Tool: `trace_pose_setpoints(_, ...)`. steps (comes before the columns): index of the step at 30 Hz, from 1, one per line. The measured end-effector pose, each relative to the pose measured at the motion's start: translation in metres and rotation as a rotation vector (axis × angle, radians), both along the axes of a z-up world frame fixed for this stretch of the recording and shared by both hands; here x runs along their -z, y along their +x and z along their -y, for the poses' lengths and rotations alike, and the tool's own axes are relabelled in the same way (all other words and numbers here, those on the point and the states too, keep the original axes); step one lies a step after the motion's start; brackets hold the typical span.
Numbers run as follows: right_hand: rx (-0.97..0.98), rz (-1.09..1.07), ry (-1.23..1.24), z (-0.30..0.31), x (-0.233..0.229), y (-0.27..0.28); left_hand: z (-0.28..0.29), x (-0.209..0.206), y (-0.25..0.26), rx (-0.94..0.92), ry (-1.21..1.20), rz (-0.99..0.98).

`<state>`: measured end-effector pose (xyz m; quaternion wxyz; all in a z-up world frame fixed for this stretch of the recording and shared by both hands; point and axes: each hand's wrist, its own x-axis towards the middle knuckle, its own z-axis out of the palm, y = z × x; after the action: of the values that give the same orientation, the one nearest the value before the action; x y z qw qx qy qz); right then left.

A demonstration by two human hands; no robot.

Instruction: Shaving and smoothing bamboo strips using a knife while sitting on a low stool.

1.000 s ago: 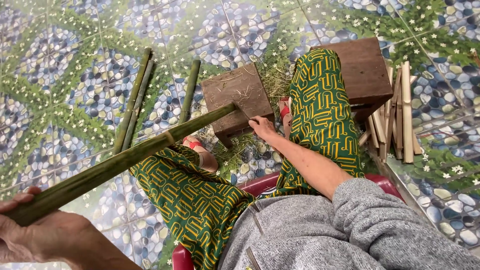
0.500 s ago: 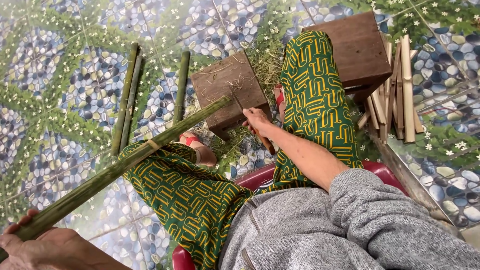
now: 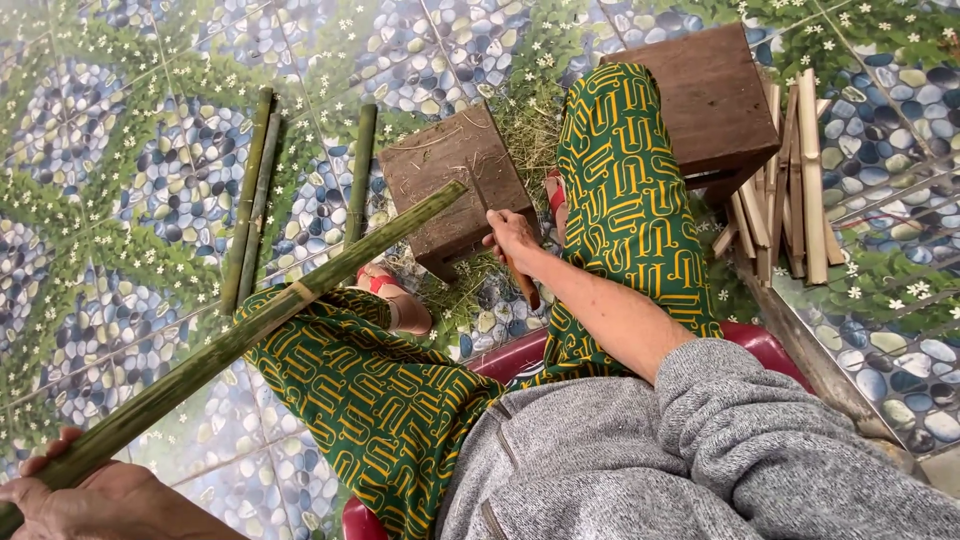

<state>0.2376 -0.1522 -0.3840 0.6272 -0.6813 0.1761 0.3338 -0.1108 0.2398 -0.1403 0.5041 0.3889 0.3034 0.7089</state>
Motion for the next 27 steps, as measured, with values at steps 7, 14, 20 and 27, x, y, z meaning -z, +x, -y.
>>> trace_pose_setpoints(7, -0.057, 0.319, -0.135, -0.004, 0.022, 0.006, -0.003, -0.002, 0.001, -0.008, -0.146, 0.134)
trace_pose_setpoints(14, -0.191, 0.52, -0.11, -0.01, 0.002, -0.005, 0.047, -0.044, 0.025, 0.141, -0.039, 0.207)
trace_pose_setpoints(20, -0.245, 0.342, 0.1, -0.01, -0.038, -0.02, 0.129, -0.104, 0.059, 0.302, 0.227, 0.004)
trace_pose_setpoints(27, -0.024, -0.027, 0.42, -0.005, -0.063, -0.02, 0.167, -0.133, 0.066, 0.388, 0.303, -0.056)
